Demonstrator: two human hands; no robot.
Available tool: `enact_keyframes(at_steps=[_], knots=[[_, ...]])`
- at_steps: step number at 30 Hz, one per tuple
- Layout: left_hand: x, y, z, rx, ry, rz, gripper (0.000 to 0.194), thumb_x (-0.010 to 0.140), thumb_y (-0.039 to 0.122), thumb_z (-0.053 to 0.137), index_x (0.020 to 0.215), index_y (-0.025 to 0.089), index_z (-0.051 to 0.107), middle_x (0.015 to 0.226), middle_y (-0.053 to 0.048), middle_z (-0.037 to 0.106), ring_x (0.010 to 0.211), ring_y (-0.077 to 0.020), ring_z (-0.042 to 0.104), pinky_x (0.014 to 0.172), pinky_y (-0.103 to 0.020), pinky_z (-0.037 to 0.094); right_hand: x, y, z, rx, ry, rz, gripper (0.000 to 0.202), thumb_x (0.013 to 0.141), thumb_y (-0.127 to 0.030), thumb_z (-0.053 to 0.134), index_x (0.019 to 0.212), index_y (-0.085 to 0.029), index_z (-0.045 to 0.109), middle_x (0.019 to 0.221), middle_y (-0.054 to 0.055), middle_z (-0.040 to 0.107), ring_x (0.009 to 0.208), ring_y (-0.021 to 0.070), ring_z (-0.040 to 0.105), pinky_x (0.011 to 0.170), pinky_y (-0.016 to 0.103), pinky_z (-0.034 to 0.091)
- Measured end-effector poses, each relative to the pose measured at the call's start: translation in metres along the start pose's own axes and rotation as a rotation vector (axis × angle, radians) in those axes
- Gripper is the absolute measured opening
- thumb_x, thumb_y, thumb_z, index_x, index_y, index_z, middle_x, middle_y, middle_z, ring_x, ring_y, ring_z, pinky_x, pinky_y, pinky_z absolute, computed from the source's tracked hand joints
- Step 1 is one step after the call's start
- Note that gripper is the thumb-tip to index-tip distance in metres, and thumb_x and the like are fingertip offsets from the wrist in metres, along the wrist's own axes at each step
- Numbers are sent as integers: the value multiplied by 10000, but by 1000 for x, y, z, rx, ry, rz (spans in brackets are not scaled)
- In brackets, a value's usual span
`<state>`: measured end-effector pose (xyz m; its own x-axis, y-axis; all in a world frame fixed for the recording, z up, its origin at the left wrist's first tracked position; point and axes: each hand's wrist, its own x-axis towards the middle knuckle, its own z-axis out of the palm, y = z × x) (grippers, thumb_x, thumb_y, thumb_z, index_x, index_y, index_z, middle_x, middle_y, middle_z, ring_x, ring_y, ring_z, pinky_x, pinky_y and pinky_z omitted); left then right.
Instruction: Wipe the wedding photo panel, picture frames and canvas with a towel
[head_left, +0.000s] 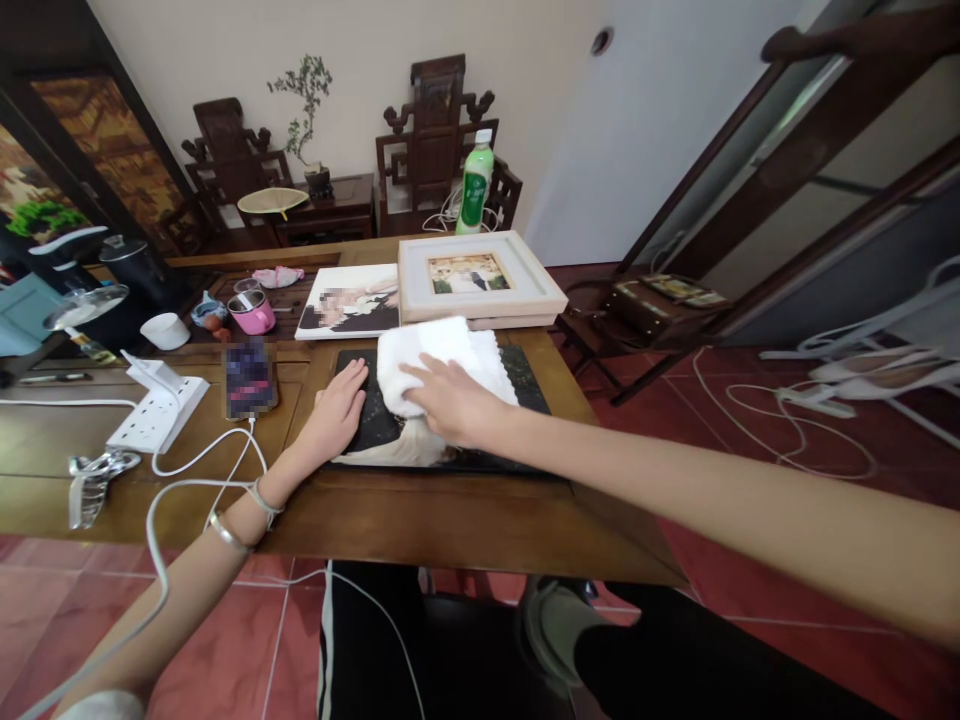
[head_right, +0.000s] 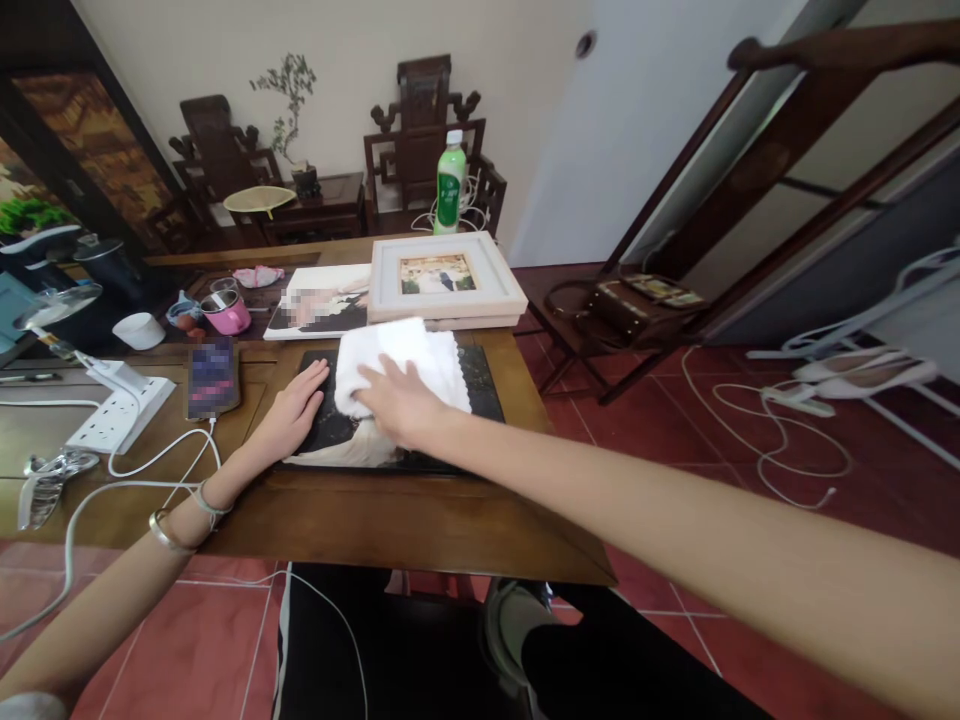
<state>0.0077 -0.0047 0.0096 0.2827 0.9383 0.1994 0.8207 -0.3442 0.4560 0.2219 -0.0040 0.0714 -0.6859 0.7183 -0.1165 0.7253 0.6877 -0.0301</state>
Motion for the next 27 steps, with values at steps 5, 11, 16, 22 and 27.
enact_keyframes(at_steps=[5,11,16,22,27], knots=[[-1,1,0,-7,6,12,462,953,253,298,1385,155,430,1510,-130,370,1416,-237,302,1124,-518,284,-57,-51,-1,71,-186,-94,505,721,-26,559,1186,-196,660,1545,141,264,1392,460,172,1051,660,270],[-2,3,-2,-17,5,24,463,953,231,285,1394,178,415,1511,-123,369,1416,-238,302,1120,-532,284,-80,-69,-6,113,-246,-202,434,742,-77,551,1140,-190,684,1513,140,338,1378,452,223,1021,653,326],[-2,3,0,2,7,10,468,941,209,288,1384,152,429,1505,-139,374,1411,-249,310,1118,-535,289,-39,-22,-1,97,-69,-100,491,734,-1,488,1153,-188,663,1495,118,375,1372,395,277,1047,600,316],[-1,2,0,6,1,13,469,941,215,291,1385,147,426,1510,-130,370,1415,-242,303,1121,-525,291,29,32,-5,47,106,-151,413,754,-6,458,1118,-84,636,1178,184,599,1142,296,521,923,393,446],[-1,2,0,-5,10,18,475,935,206,298,1389,149,427,1509,-133,370,1415,-248,301,1126,-534,279,44,29,-13,54,108,-59,425,796,-9,411,1165,-90,606,1164,191,600,1076,291,557,864,367,456]])
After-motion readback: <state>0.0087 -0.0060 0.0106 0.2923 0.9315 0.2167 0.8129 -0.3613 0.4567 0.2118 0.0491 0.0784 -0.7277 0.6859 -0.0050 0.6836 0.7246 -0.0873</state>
